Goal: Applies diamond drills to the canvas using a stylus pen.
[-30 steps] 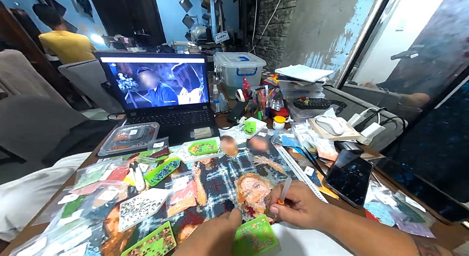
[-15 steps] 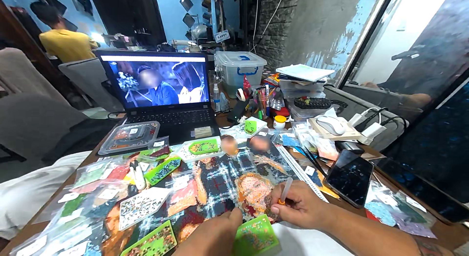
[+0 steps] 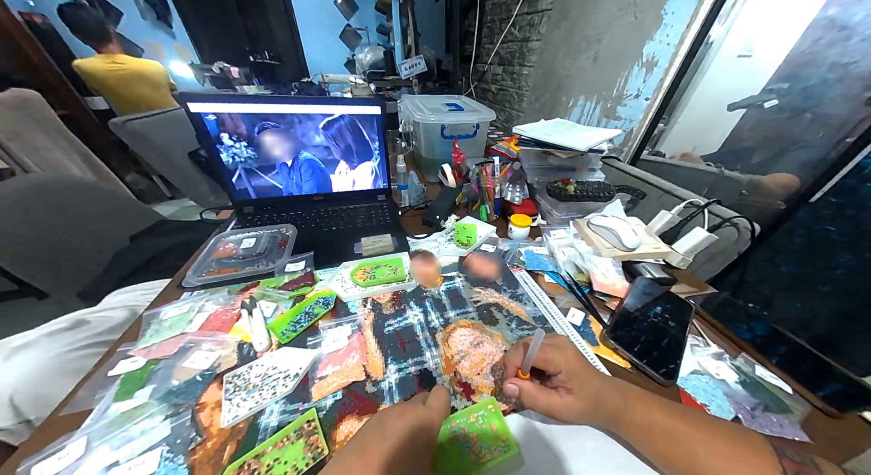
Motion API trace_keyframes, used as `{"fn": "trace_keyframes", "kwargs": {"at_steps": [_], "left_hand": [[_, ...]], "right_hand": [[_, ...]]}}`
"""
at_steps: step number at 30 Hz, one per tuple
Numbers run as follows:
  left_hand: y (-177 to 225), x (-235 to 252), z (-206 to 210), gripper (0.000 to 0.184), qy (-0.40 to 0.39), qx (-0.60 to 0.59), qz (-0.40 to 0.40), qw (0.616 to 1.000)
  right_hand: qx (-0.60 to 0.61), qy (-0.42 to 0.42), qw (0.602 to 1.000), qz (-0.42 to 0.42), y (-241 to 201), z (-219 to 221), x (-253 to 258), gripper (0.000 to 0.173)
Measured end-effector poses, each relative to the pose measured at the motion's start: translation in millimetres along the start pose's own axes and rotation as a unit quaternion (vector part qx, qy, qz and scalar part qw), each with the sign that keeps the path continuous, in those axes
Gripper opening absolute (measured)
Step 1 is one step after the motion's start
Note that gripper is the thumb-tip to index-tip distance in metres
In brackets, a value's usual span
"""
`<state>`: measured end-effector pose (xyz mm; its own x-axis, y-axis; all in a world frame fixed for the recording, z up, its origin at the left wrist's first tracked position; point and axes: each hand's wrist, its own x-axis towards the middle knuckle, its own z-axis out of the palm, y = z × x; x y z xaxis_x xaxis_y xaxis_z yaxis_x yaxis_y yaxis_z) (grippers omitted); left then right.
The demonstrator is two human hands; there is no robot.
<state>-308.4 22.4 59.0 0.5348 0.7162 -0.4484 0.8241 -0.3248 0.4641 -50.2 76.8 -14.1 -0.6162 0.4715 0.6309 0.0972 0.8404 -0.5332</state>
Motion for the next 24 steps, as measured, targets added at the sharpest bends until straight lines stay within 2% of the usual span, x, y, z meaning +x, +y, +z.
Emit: {"fn": "trace_keyframes", "kwargs": {"at_steps": [12, 17, 24], "left_hand": [[2.0, -0.2, -0.7, 0.057, -0.006, 0.005, -0.005, 1.0], [1.7, 0.8, 0.6, 0.057, 0.0, 0.002, 0.006, 1.0], [-0.3, 2.3, 3.4, 0.058, 0.018, -0.006, 0.011, 1.0]], "right_hand": [[0.008, 0.009, 1.0, 0.0, -2.1, -0.5, 1.5, 0.024], [0.046, 0.036, 0.998, 0.023, -8.5, -0.2, 2.9, 0.03], [0.082, -0.014, 0.996, 0.015, -16.9, 9.4, 4.5, 0.029]]}}
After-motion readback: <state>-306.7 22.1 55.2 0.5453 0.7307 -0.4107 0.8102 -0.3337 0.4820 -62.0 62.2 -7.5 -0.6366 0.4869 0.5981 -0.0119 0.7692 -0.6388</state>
